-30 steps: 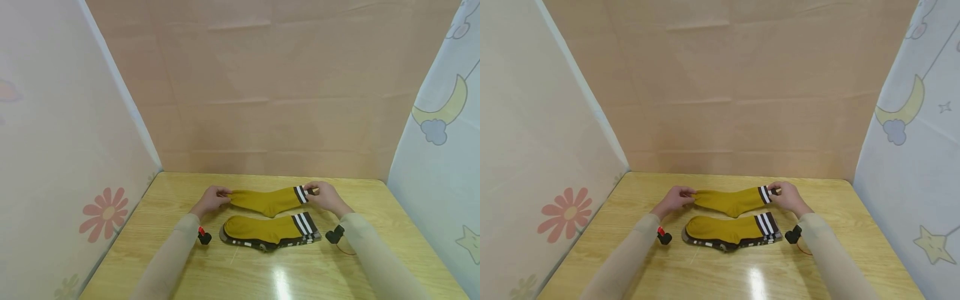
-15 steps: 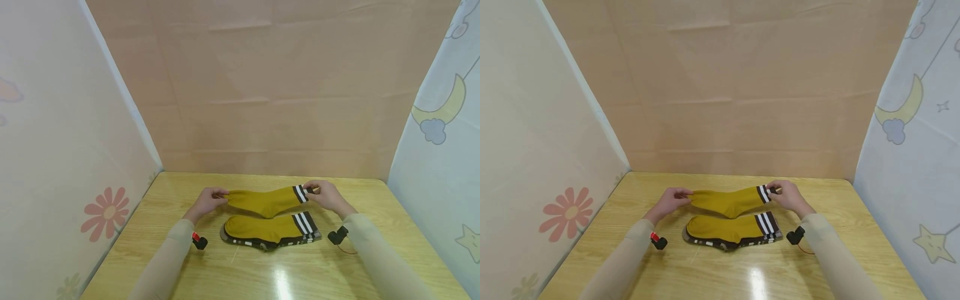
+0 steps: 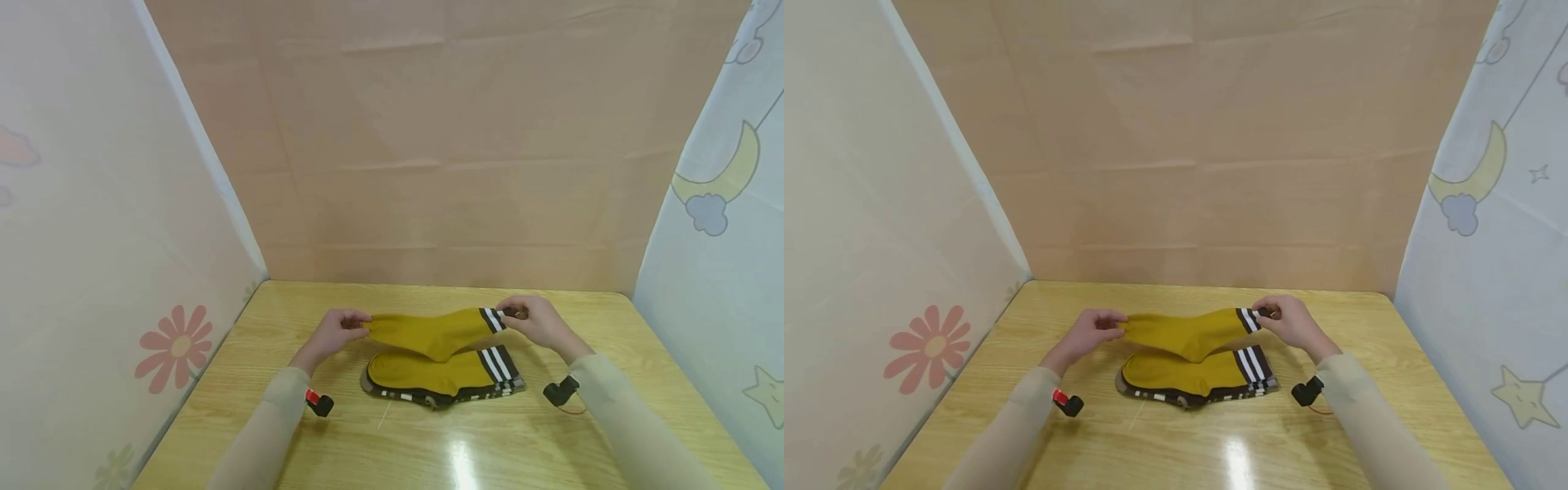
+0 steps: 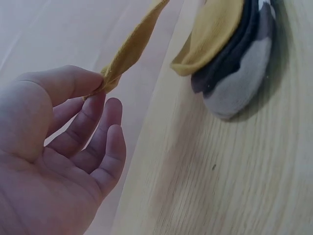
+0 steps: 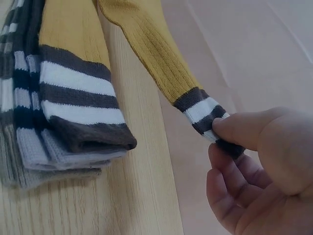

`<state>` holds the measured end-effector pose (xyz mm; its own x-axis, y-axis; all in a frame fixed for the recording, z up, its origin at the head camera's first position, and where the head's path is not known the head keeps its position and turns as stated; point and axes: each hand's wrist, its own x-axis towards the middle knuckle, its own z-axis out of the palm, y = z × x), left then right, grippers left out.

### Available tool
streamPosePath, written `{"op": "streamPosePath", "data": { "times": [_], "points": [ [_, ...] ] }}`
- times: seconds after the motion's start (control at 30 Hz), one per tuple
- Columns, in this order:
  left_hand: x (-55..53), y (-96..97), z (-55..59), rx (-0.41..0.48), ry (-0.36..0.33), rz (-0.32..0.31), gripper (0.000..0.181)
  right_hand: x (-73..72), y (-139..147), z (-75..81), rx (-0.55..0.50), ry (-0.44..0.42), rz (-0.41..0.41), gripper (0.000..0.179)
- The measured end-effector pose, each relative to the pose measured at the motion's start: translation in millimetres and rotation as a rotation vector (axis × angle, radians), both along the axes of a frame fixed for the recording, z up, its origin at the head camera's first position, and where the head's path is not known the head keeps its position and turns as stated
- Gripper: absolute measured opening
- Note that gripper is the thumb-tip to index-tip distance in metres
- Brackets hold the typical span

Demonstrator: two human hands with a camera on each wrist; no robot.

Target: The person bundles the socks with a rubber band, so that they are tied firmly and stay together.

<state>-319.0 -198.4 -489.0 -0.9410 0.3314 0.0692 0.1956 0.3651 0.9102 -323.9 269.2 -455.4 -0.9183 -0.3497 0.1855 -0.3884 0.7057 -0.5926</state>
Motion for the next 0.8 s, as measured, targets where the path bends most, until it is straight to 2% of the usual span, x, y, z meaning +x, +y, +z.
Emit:
{"op": "streamPosePath", "data": {
  "times": [0.3, 0.6, 0.8],
  "points": [
    [14.8, -3.2, 4.0, -0.011, 0.012, -0.059, 0.023, 6.8, 2.4, -0.8, 0.006, 0.023, 0.024, 0.022],
    [27.2, -3.6, 5.5, -0.02, 0.0, -0.058, 0.022, 17.1, 6.8, 4.5, 0.017, 0.01, 0.054, 0.023],
    [32.3, -3.4, 5.2, -0.02, 0.009, -0.09, 0.022, 23.4, 12.9, 7.0, 0.025, -0.016, 0.056, 0.024]
  ]
}}
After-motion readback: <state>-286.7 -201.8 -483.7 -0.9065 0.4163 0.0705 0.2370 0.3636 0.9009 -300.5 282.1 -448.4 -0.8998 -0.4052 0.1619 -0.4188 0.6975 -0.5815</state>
